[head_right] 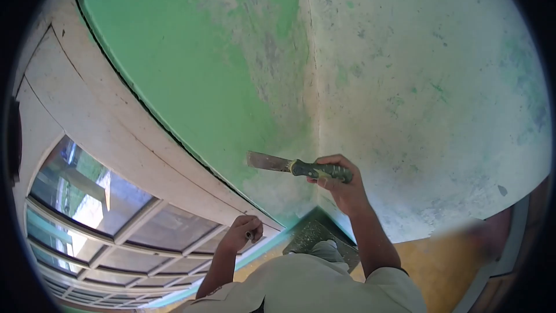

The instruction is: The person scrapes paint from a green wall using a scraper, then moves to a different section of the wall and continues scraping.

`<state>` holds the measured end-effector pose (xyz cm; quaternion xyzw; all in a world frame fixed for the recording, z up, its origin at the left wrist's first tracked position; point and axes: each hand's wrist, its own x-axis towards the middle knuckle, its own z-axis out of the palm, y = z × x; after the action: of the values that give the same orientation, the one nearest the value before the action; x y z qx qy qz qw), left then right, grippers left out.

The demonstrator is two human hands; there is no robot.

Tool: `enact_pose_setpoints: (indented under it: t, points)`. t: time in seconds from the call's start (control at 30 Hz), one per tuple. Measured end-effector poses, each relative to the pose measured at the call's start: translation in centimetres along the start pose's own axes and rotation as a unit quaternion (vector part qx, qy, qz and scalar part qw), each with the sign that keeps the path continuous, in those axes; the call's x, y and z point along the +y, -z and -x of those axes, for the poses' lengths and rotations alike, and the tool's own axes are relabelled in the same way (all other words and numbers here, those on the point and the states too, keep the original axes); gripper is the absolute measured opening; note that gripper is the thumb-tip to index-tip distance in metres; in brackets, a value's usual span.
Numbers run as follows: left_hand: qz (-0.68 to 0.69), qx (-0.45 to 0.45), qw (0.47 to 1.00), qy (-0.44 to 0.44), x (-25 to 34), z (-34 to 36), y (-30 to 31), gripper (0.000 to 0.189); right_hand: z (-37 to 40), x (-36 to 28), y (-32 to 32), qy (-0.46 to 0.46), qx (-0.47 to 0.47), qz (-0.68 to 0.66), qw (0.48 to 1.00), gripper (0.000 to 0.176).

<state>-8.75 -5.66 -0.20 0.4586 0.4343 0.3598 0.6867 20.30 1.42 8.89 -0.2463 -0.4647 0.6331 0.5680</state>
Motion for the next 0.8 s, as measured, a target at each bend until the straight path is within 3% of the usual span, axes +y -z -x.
enact_pose_setpoints:
  t: [0.07, 0.13, 0.23, 0.27, 0.3, 0.33, 0.4, 0.43, 0.57, 0.67, 0.73, 0.8]
  points:
    - [0.057, -0.032, 0.998, -0.022, 0.4, -1.2, -1.8, 0.03, 2.1, 2.6, 0.4, -0.038, 0.017, -0.117, 0.992, 0.033]
    - [0.043, -0.007, 0.998, -0.043, 1.6, -1.6, -3.9, 0.033, 4.4, 5.8, -0.1, -0.076, 0.052, -0.209, 0.974, 0.032]
    - [0.039, 0.04, 0.996, -0.069, 2.6, -2.8, -5.4, 0.042, 7.0, 10.1, -0.4, -0.129, 0.076, -0.192, 0.97, 0.031]
    - [0.051, 0.063, 0.994, -0.075, 2.8, -3.1, -5.6, 0.045, 7.6, 11.6, 0.0, -0.154, 0.024, -0.099, 0.983, 0.03]
    - [-0.026, 0.047, 0.995, -0.08, 3.0, -3.2, -5.5, 0.045, 7.6, 11.7, -0.4, -0.176, -0.031, -0.004, 0.984, 0.03]
    - [-0.104, 0.031, 0.99, -0.085, 3.2, -3.4, -5.3, 0.046, 7.6, 11.5, -0.6, -0.179, -0.032, -0.004, 0.983, 0.03]
    - [-0.147, -0.055, 0.987, 0.021, 3.3, -3.6, -4.9, 0.047, 7.4, 10.0, -1.5, -0.288, -0.118, -0.037, 0.95, 0.026]
    - [-0.144, -0.053, 0.988, 0.022, 3.2, -3.8, -5.2, 0.047, 6.7, 8.6, -2.5, -0.316, -0.126, -0.061, 0.938, 0.024]
    - [-0.096, -0.046, 0.994, -0.007, 3.6, -3.5, -5.9, 0.053, 4.3, 9.0, -3.0, -0.316, -0.117, -0.031, 0.941, 0.02]
    - [-0.075, -0.045, 0.996, -0.027, 3.6, -3.3, -5.6, 0.063, 2.1, 9.1, -3.1, -0.25, -0.082, -0.045, 0.964, 0.017]
    - [-0.092, -0.043, 0.994, -0.043, 2.9, -3.7, -5.9, 0.064, 0.6, 9.2, -3.3, -0.157, -0.074, -0.017, 0.985, 0.011]
    - [-0.086, -0.042, 0.995, -0.03, 1.8, -4.7, -5.7, 0.063, -0.7, 9.0, -3.8, -0.177, -0.069, -0.015, 0.982, 0.015]
